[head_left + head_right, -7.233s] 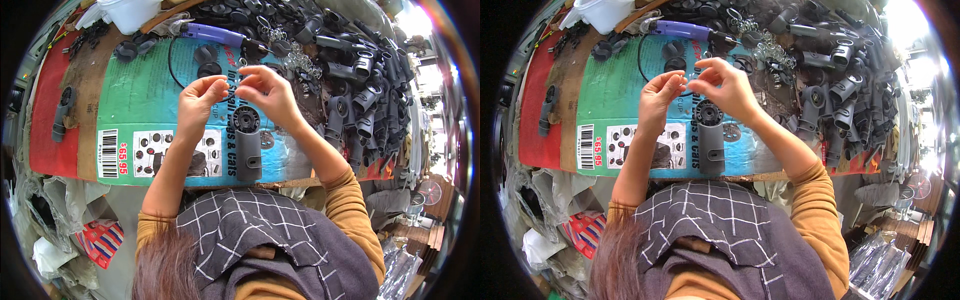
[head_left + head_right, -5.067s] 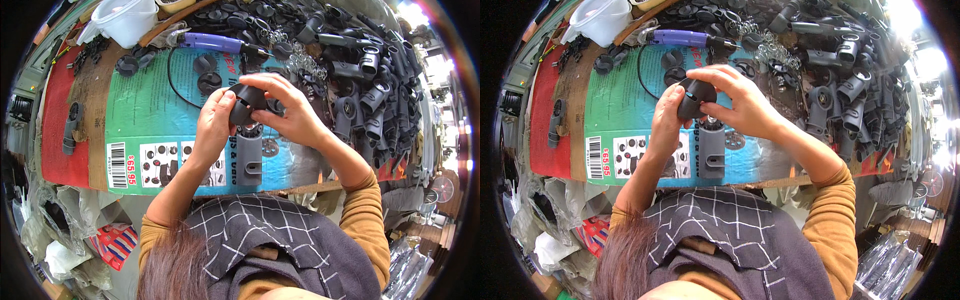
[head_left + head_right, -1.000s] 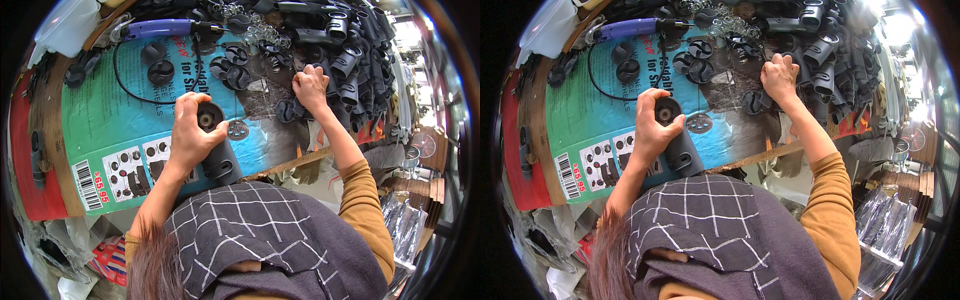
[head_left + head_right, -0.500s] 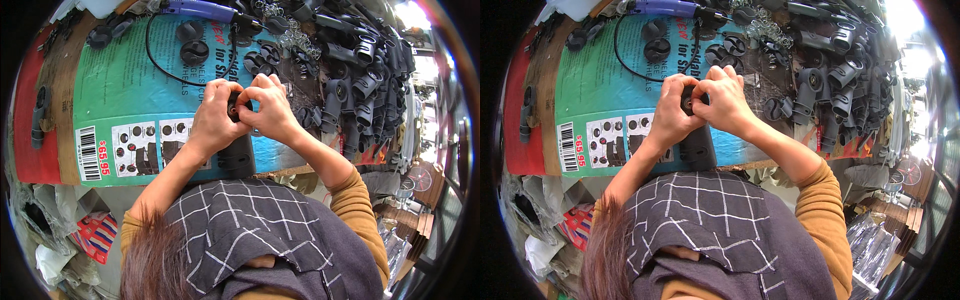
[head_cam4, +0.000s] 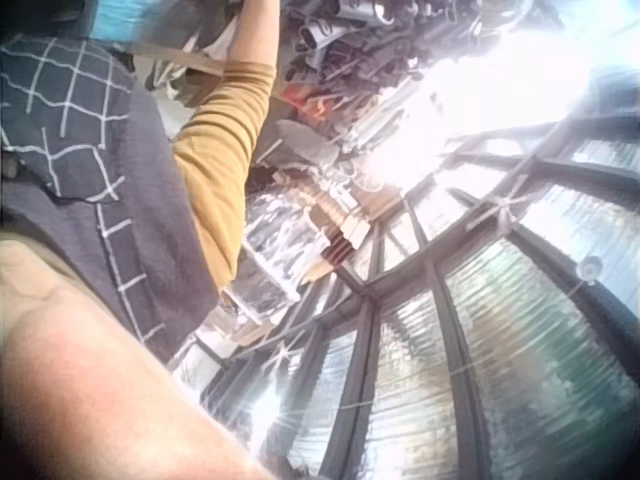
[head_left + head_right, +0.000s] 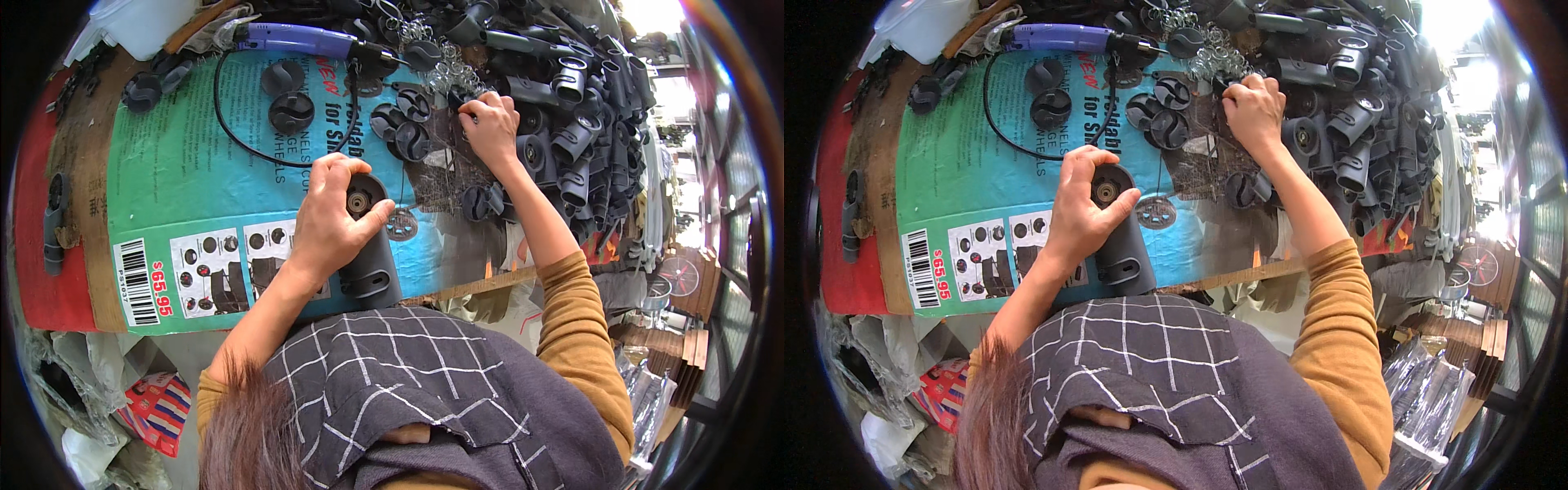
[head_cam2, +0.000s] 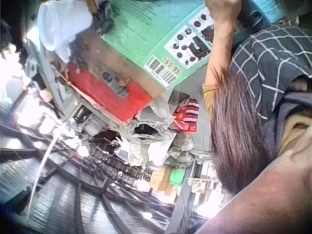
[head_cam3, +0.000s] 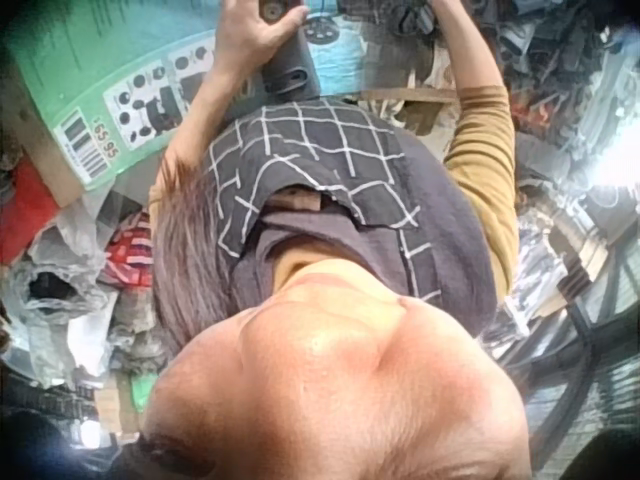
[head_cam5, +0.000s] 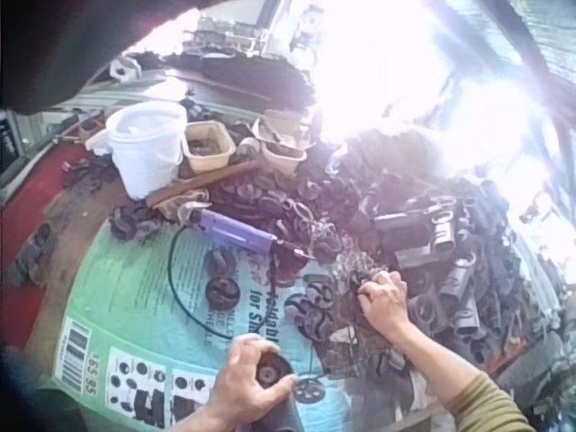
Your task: The person assembles small caster wheels by inserting metal bearings into plastic housings and using a hot glue gun to secure them. They repeatedly pick up parts, apply glue, and press components together, then place the finished wheels into a large bag.
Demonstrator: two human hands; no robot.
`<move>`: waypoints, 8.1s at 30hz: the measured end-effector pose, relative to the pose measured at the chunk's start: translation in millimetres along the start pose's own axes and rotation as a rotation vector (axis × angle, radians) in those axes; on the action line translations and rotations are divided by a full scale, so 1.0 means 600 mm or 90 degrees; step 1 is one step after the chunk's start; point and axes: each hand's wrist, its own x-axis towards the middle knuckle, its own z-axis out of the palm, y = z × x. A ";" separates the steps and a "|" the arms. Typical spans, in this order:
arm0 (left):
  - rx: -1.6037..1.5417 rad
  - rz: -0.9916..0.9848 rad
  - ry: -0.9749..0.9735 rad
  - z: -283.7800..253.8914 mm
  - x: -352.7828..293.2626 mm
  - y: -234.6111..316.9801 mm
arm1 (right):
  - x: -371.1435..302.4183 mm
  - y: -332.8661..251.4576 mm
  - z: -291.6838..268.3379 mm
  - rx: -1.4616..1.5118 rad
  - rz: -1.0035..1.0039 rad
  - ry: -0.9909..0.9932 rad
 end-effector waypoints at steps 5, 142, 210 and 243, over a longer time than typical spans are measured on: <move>0.001 0.013 0.002 0.002 0.001 0.000 | 0.029 0.007 0.027 -0.018 -0.016 0.031; -0.082 0.059 0.046 0.010 -0.006 -0.013 | 0.279 -0.369 0.030 0.267 -0.236 -0.009; 0.127 -0.138 -0.122 -0.017 -0.031 0.031 | -0.092 -0.196 -0.071 0.508 -0.234 -0.121; 0.141 -0.236 -0.285 -0.054 0.028 0.029 | 0.493 -0.010 0.164 0.271 0.109 0.121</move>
